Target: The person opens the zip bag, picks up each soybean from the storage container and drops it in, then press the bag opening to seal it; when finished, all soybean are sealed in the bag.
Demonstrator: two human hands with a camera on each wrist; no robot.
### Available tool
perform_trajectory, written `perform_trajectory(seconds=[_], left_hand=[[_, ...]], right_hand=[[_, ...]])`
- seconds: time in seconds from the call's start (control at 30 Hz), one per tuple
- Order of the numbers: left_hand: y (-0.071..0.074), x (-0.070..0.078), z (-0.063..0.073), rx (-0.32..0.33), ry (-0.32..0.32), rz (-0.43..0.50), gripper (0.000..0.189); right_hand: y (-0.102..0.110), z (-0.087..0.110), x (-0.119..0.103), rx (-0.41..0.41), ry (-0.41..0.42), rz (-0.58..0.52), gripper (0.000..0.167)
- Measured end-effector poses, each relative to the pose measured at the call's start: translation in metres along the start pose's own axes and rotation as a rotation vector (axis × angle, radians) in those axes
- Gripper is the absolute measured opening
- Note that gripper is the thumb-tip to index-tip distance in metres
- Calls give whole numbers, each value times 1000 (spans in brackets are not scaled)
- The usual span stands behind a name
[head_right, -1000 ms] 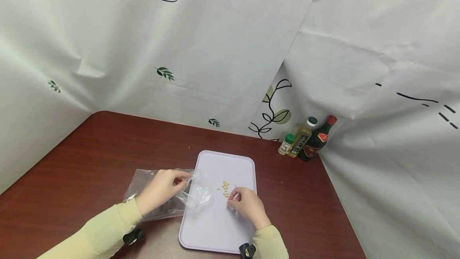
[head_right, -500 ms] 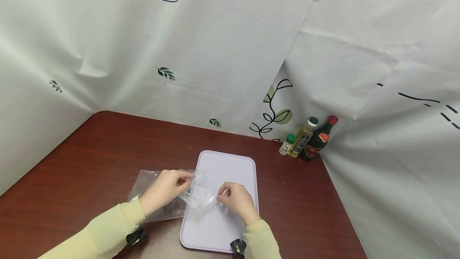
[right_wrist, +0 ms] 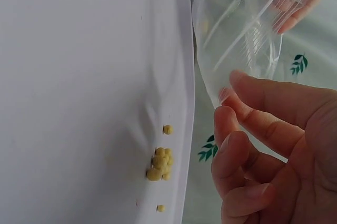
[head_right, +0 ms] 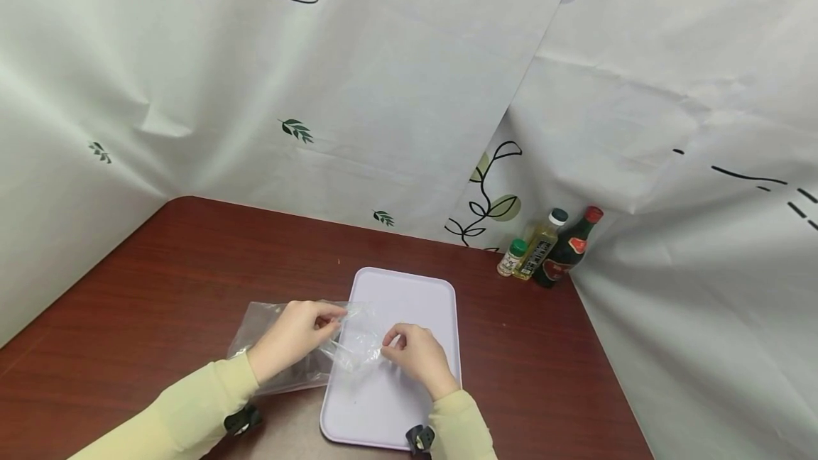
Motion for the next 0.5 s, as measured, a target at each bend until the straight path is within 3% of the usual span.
perform_trajectory(seconds=[0.5], left_hand=[[2, -3, 1, -1, 5, 6, 18]], right_hand=[[9, -4, 10, 118, -24, 9, 8]])
Point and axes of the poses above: each hand's wrist, its own z-axis away from the middle knuckle, its own y-axis out of the back of the hand, x = y × z, the point moved 1 cm from there along -z, towards the middle knuckle, and after that the axes turned 12 degrees about -z, right-handed, at the moved point
